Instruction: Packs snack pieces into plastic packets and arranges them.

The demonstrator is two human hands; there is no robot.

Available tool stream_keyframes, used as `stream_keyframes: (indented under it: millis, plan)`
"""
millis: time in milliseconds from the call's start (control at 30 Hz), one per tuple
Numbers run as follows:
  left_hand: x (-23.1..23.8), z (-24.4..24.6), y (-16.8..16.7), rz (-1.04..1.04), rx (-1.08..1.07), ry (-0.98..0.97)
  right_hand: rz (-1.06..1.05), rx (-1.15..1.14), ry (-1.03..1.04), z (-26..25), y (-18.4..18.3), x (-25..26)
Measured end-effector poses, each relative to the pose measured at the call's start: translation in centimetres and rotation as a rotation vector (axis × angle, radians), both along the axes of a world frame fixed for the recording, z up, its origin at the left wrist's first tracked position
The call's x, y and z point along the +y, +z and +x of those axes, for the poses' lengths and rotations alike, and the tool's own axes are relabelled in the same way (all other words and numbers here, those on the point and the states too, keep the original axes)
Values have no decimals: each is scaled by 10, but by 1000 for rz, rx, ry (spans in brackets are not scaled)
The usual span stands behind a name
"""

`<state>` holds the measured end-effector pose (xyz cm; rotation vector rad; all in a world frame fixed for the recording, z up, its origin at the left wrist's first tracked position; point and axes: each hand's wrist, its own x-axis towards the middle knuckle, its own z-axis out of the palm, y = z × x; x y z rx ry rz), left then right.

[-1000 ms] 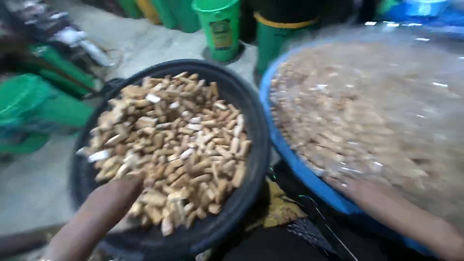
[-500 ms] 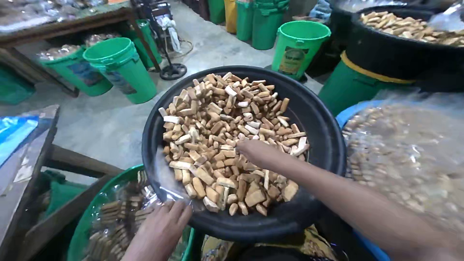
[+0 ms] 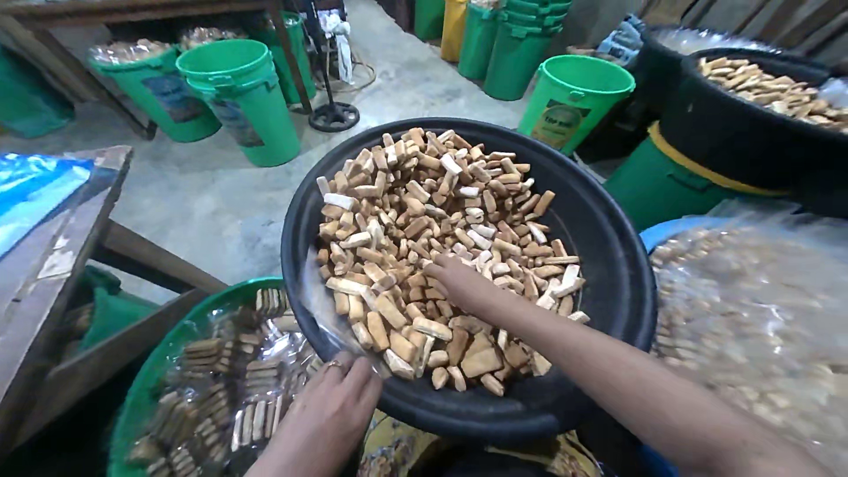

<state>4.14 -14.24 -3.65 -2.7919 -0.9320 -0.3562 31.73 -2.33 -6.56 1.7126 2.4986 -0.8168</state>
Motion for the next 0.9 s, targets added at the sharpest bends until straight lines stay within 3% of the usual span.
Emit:
stream_keyframes:
  millis: [167, 367, 533, 700, 800, 900]
  plan:
    - [-8, 5, 2, -70, 33, 1, -150, 160, -164, -10, 8, 12]
    - [6, -6, -4, -90, 4, -115, -128, 63, -179, -31, 6, 17]
    - [0, -12, -3, -109, -49, -30, 85, 177, -50, 26, 40, -34]
    - [2, -1, 4, -45, -26, 30, 354, 66, 132, 66, -8, -77]
    - [-11, 12, 9, -166, -77, 70, 582, 49, 175, 61, -13, -82]
    - [-19, 19, -4, -226, -201, 112, 604, 36, 158, 56, -14, -83]
